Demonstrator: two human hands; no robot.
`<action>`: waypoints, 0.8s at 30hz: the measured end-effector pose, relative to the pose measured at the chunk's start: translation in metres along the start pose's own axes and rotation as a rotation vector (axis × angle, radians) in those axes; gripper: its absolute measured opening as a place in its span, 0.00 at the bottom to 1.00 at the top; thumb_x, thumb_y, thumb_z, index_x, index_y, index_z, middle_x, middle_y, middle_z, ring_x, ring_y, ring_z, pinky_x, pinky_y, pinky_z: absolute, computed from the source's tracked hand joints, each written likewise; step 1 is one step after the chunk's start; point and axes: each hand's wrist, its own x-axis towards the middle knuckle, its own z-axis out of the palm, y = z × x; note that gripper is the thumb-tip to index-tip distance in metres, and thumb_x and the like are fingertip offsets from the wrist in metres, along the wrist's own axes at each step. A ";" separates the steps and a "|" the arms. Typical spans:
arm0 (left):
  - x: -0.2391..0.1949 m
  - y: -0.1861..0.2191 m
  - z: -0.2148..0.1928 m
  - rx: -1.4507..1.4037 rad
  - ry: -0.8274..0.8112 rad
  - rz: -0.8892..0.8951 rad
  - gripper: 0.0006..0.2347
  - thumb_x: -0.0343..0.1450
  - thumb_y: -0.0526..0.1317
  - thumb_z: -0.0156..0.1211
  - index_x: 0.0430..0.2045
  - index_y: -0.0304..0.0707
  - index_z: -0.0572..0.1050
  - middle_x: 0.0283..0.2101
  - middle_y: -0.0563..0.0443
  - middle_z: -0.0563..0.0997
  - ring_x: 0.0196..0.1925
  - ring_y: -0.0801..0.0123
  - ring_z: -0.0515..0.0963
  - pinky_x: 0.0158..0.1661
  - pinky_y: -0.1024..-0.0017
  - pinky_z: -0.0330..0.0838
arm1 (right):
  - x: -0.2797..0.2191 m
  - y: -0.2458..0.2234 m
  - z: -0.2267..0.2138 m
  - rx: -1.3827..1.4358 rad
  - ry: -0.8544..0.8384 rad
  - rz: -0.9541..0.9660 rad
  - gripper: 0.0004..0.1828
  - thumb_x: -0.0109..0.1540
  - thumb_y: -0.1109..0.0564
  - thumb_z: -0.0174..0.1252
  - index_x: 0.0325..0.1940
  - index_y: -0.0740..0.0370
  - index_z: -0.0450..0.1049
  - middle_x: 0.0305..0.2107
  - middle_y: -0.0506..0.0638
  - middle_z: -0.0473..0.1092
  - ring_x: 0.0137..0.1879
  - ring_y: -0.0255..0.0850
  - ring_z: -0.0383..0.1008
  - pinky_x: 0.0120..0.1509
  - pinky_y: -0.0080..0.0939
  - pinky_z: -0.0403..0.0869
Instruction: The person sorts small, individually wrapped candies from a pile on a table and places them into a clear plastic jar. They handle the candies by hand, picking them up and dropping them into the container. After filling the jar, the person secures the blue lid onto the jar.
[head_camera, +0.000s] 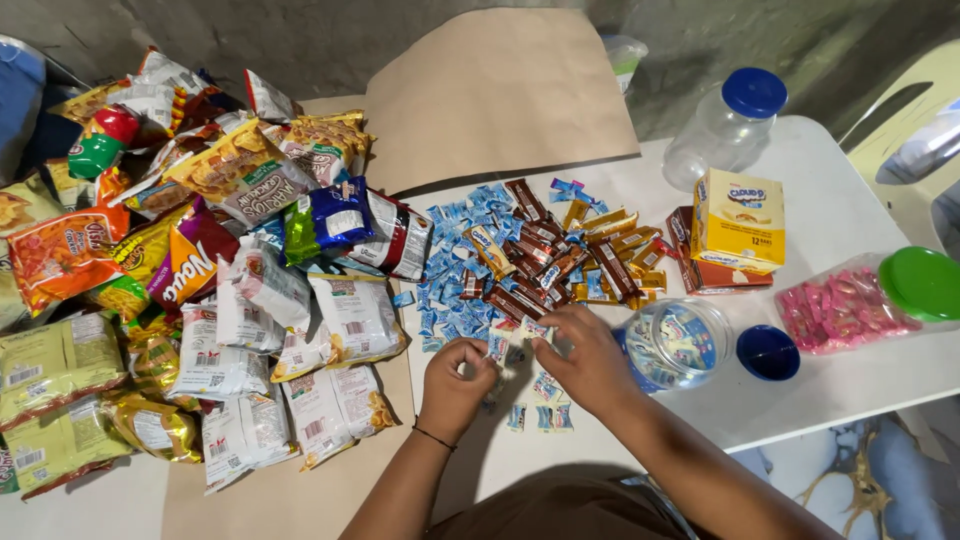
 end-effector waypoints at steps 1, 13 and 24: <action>0.000 0.006 0.004 0.002 -0.004 -0.004 0.10 0.63 0.29 0.64 0.15 0.34 0.67 0.37 0.49 0.80 0.41 0.72 0.79 0.46 0.71 0.74 | -0.004 -0.002 -0.006 0.002 0.000 0.006 0.18 0.57 0.50 0.65 0.48 0.59 0.78 0.47 0.52 0.72 0.46 0.44 0.76 0.41 0.45 0.78; 0.009 0.087 0.085 -0.194 -0.129 -0.068 0.10 0.65 0.28 0.65 0.17 0.37 0.69 0.33 0.52 0.79 0.34 0.76 0.77 0.40 0.74 0.73 | -0.025 0.004 -0.133 -0.079 0.267 -0.370 0.17 0.58 0.56 0.69 0.49 0.61 0.77 0.45 0.54 0.72 0.52 0.49 0.75 0.57 0.45 0.73; 0.009 0.114 0.162 -0.237 0.005 -0.226 0.11 0.69 0.32 0.64 0.45 0.35 0.79 0.35 0.57 0.78 0.37 0.79 0.71 0.41 0.79 0.69 | -0.028 0.070 -0.182 -0.057 0.210 -0.354 0.17 0.56 0.57 0.70 0.47 0.62 0.78 0.43 0.53 0.73 0.50 0.47 0.75 0.54 0.43 0.73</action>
